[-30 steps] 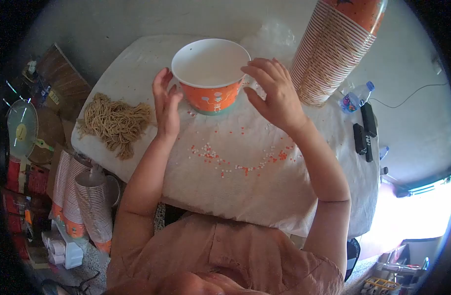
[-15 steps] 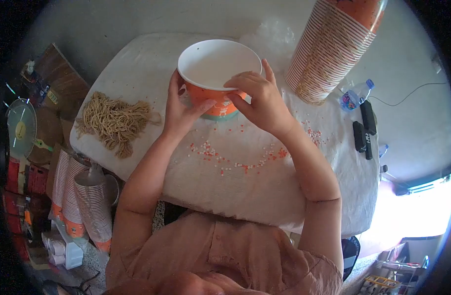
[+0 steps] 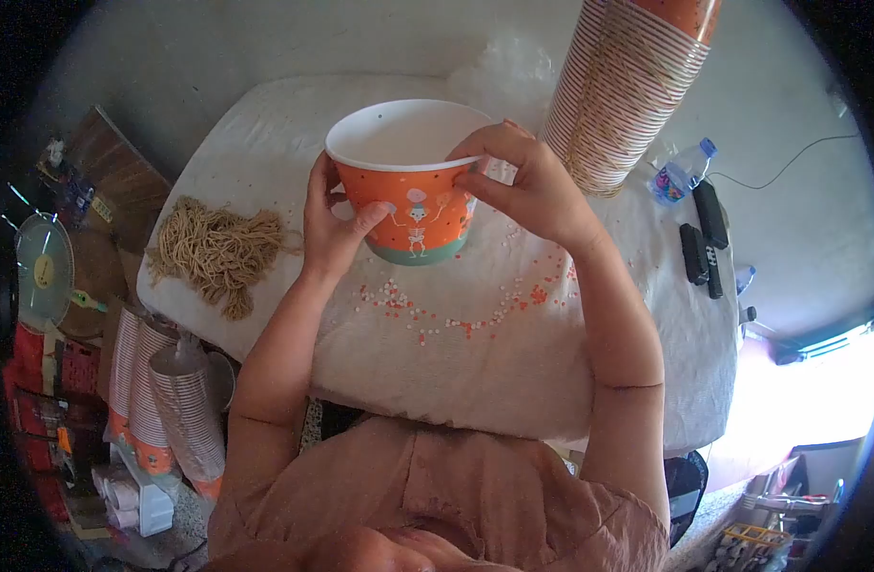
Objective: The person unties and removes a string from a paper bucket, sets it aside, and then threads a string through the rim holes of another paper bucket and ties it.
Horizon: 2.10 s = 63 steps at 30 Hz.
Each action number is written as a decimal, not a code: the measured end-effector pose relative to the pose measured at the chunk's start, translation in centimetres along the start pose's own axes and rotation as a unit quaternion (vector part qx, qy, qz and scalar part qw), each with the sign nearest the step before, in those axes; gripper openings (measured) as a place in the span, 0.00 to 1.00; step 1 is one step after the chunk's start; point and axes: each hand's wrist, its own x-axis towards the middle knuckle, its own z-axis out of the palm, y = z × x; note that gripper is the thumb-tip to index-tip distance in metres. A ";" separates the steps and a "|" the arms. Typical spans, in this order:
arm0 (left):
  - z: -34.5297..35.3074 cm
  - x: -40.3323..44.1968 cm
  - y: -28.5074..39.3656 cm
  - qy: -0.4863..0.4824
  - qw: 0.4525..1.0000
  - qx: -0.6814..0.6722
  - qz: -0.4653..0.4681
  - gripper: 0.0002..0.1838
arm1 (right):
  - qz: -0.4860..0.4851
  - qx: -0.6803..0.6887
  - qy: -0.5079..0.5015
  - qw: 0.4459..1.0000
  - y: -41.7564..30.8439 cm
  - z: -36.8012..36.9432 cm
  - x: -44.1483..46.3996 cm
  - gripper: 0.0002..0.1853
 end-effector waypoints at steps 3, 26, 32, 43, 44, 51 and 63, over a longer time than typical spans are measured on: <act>0.0 0.1 -0.5 -0.021 0.999 -0.035 -0.015 0.63 | 0.037 0.123 -0.007 0.992 0.4 -0.3 0.0 0.11; 1.9 -0.6 1.5 -0.082 0.983 -0.162 -0.016 0.72 | 0.028 0.056 -0.050 0.997 -3.1 0.8 -0.4 0.06; 1.9 -0.5 1.5 -0.086 0.983 -0.163 -0.018 0.73 | 0.044 0.050 -0.055 0.996 -2.6 0.9 -0.6 0.05; 1.9 -0.5 1.7 -0.087 0.984 -0.151 -0.021 0.72 | 0.028 0.002 -0.070 0.997 -2.7 0.8 -1.1 0.03; 2.0 -0.5 1.9 -0.088 0.984 -0.151 -0.021 0.71 | 0.053 0.005 -0.095 0.994 -2.5 0.7 -1.1 0.05; 1.9 -0.6 1.5 -0.089 0.987 -0.132 -0.002 0.71 | 0.012 -0.011 -0.132 0.991 -2.0 0.6 -1.0 0.06; 1.8 -0.5 1.9 -0.085 0.983 -0.163 -0.005 0.70 | 0.068 0.006 -0.095 0.993 -2.7 1.0 -1.1 0.05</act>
